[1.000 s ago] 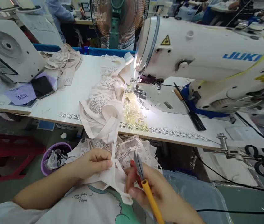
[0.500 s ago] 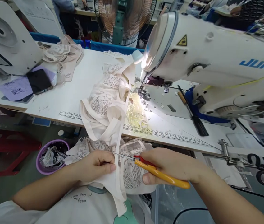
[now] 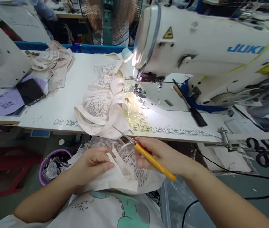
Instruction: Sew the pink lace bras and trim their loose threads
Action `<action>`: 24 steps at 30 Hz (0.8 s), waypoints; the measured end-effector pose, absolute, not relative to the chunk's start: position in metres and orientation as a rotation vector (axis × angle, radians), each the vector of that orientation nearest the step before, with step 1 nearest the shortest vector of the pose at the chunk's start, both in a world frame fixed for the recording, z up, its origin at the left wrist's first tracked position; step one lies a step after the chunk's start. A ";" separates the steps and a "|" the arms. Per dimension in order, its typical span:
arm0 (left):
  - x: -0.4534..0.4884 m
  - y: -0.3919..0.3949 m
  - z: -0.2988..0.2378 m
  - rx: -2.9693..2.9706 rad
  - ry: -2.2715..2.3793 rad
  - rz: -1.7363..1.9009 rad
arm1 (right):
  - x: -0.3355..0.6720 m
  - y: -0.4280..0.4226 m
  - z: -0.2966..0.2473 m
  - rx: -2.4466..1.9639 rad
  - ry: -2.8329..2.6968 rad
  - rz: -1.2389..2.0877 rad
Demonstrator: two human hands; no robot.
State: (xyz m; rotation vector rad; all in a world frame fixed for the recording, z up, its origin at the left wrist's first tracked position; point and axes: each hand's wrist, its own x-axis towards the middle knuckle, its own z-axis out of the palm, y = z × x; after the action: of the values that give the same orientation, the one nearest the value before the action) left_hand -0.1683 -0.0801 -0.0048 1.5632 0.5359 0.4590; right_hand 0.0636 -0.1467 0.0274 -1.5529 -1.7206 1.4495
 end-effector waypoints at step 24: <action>-0.168 -0.083 0.013 2.223 0.493 0.956 | 0.021 -0.173 -0.004 -1.098 -1.069 1.346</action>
State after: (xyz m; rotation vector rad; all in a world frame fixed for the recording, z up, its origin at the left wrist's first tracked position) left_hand -0.1684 -0.0832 0.0128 2.2228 0.4929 0.9556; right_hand 0.0212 -0.1731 -0.0037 -1.0975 -1.0693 1.3464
